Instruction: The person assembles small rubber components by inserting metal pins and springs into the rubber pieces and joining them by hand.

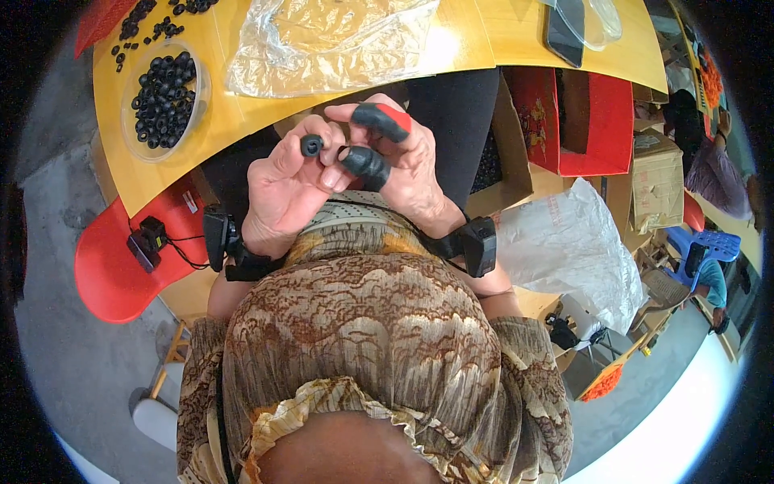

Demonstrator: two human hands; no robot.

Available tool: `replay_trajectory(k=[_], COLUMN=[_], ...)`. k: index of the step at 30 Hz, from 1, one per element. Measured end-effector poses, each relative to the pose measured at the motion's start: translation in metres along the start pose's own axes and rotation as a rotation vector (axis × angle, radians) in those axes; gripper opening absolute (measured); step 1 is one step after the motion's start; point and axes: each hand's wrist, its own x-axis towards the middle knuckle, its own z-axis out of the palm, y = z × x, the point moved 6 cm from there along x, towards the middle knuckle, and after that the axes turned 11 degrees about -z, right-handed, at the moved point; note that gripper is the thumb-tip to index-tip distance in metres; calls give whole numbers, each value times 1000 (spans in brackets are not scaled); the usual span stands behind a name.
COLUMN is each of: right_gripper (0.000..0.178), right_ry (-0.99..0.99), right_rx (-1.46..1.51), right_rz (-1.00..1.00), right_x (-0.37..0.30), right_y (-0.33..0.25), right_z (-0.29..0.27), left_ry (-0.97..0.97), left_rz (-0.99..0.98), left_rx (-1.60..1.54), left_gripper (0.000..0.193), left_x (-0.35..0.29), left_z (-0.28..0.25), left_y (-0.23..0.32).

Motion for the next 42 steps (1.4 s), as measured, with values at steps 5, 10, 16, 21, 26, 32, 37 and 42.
replay_trajectory(k=[5, 10, 16, 21, 26, 32, 37, 42], right_gripper=[41, 41, 29, 34, 31, 22, 18, 30], right_ry=[-2, 60, 10, -70, -73, -86, -133, -13], right_rx=[-97, -35, -187, -473, -368, -279, -253, -310], right_rz=[-54, -15, -14, -79, -149, -19, -31, -78], right_x=[-3, -7, -6, -5, 1, 3, 4, 16], right_y=[3, 3, 4, 2, 2, 5, 0, -14], right_z=[-3, 0, 7, 0, 11, 11, 18, -1], left_ry=[5, 129, 260, 292, 323, 302, 289, 271], left_rz=[138, 208, 201, 114, 81, 94, 104, 162], left_rx=[18, -41, -51, 3, 84, 107, 153, 178], left_gripper=[30, 27, 24, 25, 30, 32, 27, 21], left_x=[-1, -3, -1, -3, -5, -6, -11, -18], left_z=[4, 0, -9, -11, -8, -4, -8, -8], left_y=[0, -4, -9, -9, -4, 4, 5, 9])
